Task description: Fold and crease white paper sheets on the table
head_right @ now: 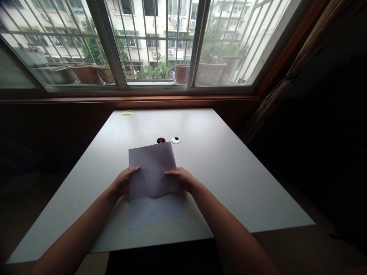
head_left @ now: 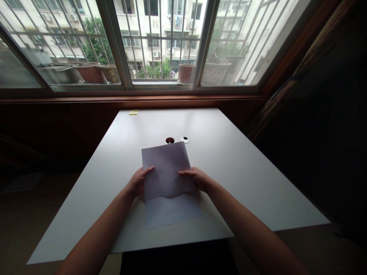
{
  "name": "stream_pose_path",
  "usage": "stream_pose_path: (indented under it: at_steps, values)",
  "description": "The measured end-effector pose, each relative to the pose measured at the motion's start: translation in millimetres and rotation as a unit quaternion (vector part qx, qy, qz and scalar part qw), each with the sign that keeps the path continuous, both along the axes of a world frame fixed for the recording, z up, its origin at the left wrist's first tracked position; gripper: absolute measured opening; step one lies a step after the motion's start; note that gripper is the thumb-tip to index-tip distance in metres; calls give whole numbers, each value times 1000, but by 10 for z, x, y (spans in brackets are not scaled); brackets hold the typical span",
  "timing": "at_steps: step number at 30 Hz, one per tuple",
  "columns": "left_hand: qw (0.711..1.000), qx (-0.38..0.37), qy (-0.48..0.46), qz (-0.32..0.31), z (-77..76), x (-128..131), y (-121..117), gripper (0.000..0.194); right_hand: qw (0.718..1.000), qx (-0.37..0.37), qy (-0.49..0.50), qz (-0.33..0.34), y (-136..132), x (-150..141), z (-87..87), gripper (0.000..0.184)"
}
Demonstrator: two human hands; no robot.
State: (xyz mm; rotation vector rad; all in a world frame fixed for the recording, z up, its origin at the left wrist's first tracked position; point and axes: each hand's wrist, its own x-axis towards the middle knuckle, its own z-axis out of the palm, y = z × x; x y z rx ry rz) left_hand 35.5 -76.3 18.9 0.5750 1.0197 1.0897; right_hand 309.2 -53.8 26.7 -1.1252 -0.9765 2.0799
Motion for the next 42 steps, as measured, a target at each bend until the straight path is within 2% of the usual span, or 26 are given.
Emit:
stream_pose_path:
  at_steps: [2,4,6,8,9,11,14,17,22,26,29,33,37,42]
  values:
    - [998,42,18,31,-8,-47,65,47,1000,-2,-8,-5,5,-6,-3,30]
    - [989,86,69,99,-10,-134,167,53,1000,-4,-15,-9,11,-14,-9,29]
    - [961,131,171,174,37,-240,284,54,1000,-7,-19,-13,19,-23,-17,29]
    - [912,218,287,196,166,-327,391,49,1000,-10,-22,-17,28,-30,-23,29]
    - [886,268,332,183,260,-351,438,46,1000,-11,-22,-16,31,-33,-24,29]
    - [848,340,390,111,484,-345,521,37,1000,-12,-22,-13,34,-39,-20,29]
    - [844,361,395,-30,779,-217,642,31,1000,-11,-17,-4,32,-44,-3,30]
    - [849,348,381,-113,902,-29,783,40,1000,-6,-12,6,30,-40,4,34]
    - [844,282,389,-237,852,183,1040,46,1000,-4,-24,16,42,-20,-24,34]
    - [846,248,381,-279,797,208,1195,57,999,-2,-31,24,49,-10,-35,34]
    - [846,235,364,-309,768,191,1246,44,999,2,-31,29,48,-10,-30,35]
    - [850,241,364,-296,728,189,1257,33,999,5,-36,29,46,-14,-23,37]
    - [855,243,362,-281,702,201,1256,34,999,8,-40,29,44,-15,-47,37]
    - [848,242,388,-268,697,182,1257,36,999,37,-27,-1,8,-19,-108,37]
